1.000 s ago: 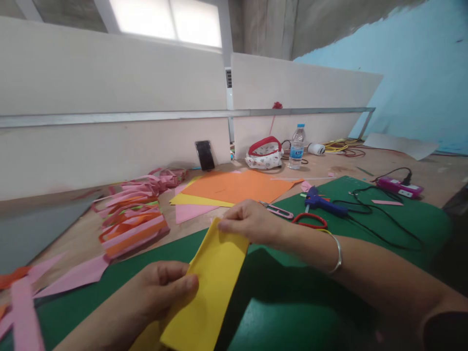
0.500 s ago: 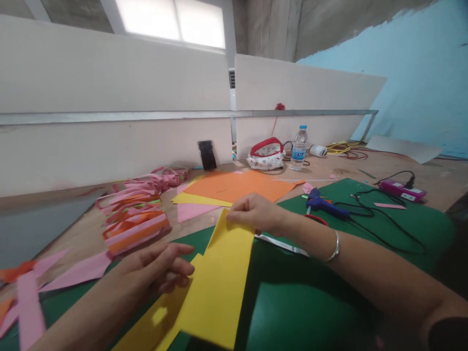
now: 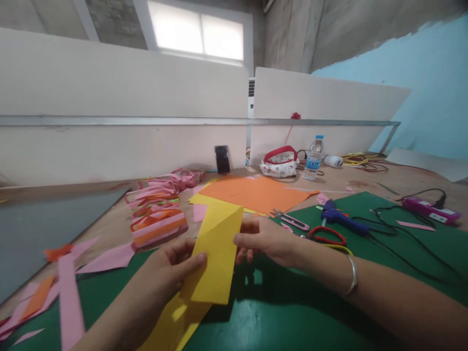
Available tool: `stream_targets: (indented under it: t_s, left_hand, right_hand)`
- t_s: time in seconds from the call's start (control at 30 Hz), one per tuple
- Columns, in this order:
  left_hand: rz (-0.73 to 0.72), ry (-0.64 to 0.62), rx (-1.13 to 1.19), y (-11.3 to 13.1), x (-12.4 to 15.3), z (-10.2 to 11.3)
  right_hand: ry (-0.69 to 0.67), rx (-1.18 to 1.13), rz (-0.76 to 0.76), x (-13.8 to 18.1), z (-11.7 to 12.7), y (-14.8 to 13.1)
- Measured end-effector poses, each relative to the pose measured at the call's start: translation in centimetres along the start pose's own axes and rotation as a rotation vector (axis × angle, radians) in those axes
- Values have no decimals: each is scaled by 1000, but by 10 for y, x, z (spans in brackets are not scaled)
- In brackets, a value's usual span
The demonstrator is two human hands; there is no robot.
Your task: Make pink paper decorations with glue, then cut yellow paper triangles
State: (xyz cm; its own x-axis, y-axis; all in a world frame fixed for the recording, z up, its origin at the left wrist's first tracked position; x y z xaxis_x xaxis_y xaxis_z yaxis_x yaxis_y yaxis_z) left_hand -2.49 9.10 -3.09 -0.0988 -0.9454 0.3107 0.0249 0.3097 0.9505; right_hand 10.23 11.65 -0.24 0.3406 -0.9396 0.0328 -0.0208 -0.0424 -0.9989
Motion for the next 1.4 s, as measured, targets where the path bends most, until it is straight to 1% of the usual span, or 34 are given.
stream_targets:
  t_s: [0.1, 0.17, 0.3, 0.47, 0.6, 0.7, 0.97, 1.2, 1.4]
  left_hand:
    - [-34, -13, -21, 5, 4, -9]
    - [-58, 25, -69, 7, 4, -8]
    - [-80, 128, -125, 9, 1, 3]
    - [-111, 189, -71, 14, 0, 7]
    - [-93, 164, 55, 15, 1, 4]
    - [-57, 140, 103, 13, 1, 1]
    - [-31, 138, 96, 7, 1, 3]
    - [-60, 140, 84, 10, 0, 4]
    - [-36, 154, 68, 8, -1, 3]
  right_hand:
    - [64, 24, -6, 0, -3, 8]
    - [97, 78, -5, 0, -3, 10]
    - [95, 100, 15, 1, -4, 5]
    - [66, 37, 7, 5, -12, 3]
    - [106, 23, 8, 5, -8, 3]
    - [104, 36, 36, 5, -6, -1]
    - [82, 54, 24, 5, -8, -2]
    - [76, 37, 30, 3, -7, -2]
    - [79, 34, 15, 2, -6, 3]
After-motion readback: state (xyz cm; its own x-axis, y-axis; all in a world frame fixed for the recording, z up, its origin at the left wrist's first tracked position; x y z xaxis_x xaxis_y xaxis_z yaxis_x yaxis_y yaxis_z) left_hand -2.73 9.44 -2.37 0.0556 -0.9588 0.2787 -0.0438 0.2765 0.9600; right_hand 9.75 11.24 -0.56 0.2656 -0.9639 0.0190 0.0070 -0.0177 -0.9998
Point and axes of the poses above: each hand's wrist, its own x-axis away from the middle knuckle, its own z-axis out of the back of the hand, y = z × x, the point moved 10 cm from there along -x, towards the middle knuckle, and after that the axes turned 13 degrees about y, right-handed, at the moved point
